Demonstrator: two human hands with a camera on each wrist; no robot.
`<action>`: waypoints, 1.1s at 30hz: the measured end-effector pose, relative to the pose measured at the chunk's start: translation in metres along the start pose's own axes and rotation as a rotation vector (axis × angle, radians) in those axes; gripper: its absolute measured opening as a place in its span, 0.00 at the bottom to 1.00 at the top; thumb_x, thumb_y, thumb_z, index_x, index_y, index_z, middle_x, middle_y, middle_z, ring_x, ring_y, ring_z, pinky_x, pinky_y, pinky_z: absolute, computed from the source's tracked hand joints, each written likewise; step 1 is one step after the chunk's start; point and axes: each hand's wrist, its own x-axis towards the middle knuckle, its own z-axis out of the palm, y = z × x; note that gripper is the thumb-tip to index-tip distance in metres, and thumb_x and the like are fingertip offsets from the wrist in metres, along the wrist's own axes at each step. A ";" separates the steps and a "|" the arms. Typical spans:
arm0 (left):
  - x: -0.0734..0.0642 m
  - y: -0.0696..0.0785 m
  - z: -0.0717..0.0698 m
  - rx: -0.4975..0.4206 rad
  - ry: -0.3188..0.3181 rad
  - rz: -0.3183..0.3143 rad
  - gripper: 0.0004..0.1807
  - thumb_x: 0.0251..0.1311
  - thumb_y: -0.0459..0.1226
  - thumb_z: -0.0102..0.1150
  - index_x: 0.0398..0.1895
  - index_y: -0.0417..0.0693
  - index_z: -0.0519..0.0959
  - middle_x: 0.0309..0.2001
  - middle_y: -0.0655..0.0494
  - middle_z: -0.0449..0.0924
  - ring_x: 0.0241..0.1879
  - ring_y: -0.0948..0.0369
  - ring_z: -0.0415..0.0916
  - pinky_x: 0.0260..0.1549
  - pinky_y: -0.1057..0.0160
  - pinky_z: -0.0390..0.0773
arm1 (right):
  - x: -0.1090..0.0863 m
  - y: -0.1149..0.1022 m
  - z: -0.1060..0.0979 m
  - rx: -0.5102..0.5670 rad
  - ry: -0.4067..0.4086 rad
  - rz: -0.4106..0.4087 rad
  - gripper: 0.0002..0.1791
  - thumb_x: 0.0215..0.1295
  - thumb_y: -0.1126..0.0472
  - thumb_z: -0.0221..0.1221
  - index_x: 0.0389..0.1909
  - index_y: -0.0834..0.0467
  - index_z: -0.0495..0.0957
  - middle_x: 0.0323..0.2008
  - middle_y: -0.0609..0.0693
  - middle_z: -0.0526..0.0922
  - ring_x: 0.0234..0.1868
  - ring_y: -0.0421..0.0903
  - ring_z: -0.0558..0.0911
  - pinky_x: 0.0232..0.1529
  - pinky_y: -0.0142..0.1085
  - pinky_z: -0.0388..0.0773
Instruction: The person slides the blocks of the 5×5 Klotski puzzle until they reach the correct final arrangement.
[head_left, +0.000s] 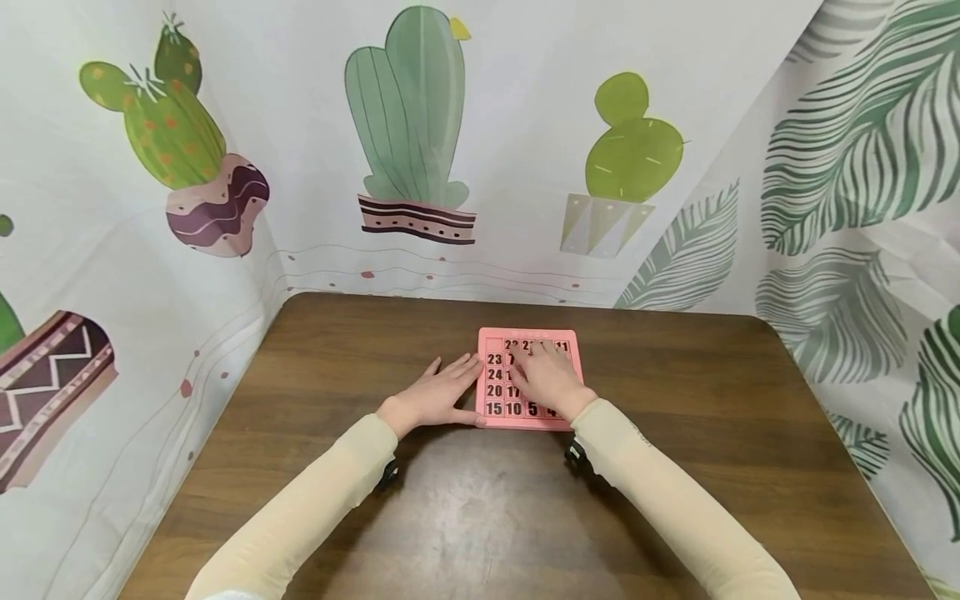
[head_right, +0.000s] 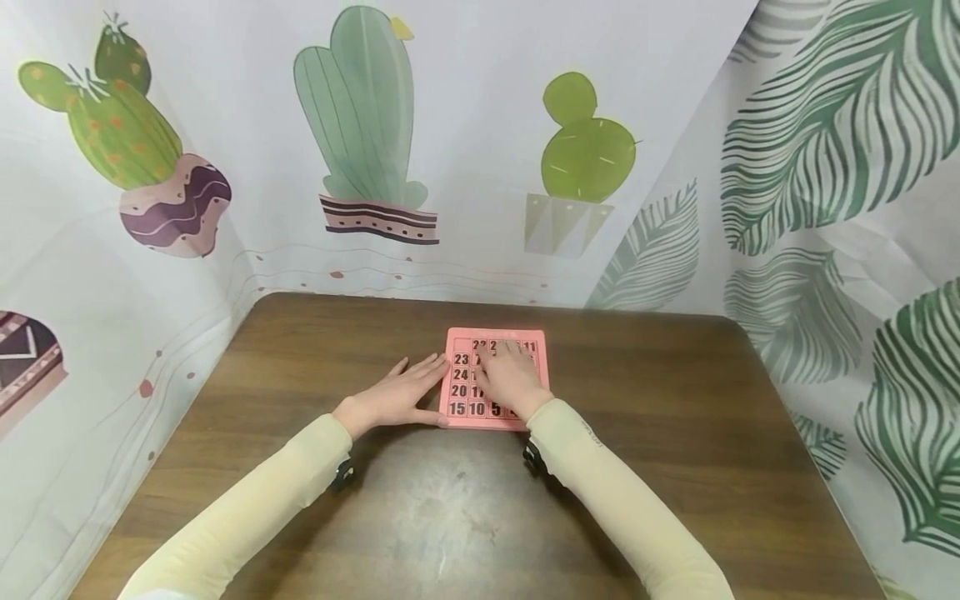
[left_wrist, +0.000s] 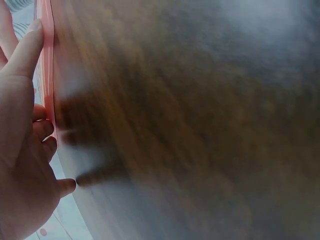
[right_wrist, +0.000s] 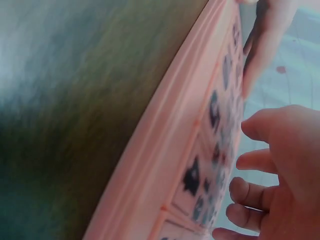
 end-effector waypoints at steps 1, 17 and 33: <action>0.000 0.000 0.001 0.001 0.000 0.001 0.58 0.48 0.73 0.45 0.75 0.49 0.44 0.75 0.54 0.40 0.73 0.57 0.37 0.65 0.40 0.42 | 0.001 0.002 0.001 -0.013 0.004 0.008 0.26 0.67 0.49 0.50 0.64 0.54 0.70 0.51 0.61 0.76 0.53 0.57 0.72 0.56 0.55 0.66; 0.002 -0.004 0.003 0.016 0.004 0.008 0.59 0.47 0.75 0.41 0.75 0.50 0.44 0.75 0.55 0.39 0.73 0.59 0.36 0.65 0.40 0.43 | 0.012 -0.010 0.004 -0.028 -0.014 -0.017 0.25 0.68 0.48 0.50 0.64 0.51 0.70 0.54 0.61 0.75 0.51 0.56 0.71 0.58 0.57 0.64; 0.001 -0.002 0.002 -0.009 0.009 0.013 0.59 0.47 0.74 0.44 0.75 0.49 0.44 0.75 0.53 0.39 0.73 0.57 0.36 0.65 0.40 0.41 | -0.005 0.019 -0.002 -0.029 0.024 0.059 0.25 0.67 0.48 0.50 0.62 0.53 0.71 0.48 0.59 0.76 0.47 0.56 0.70 0.49 0.52 0.65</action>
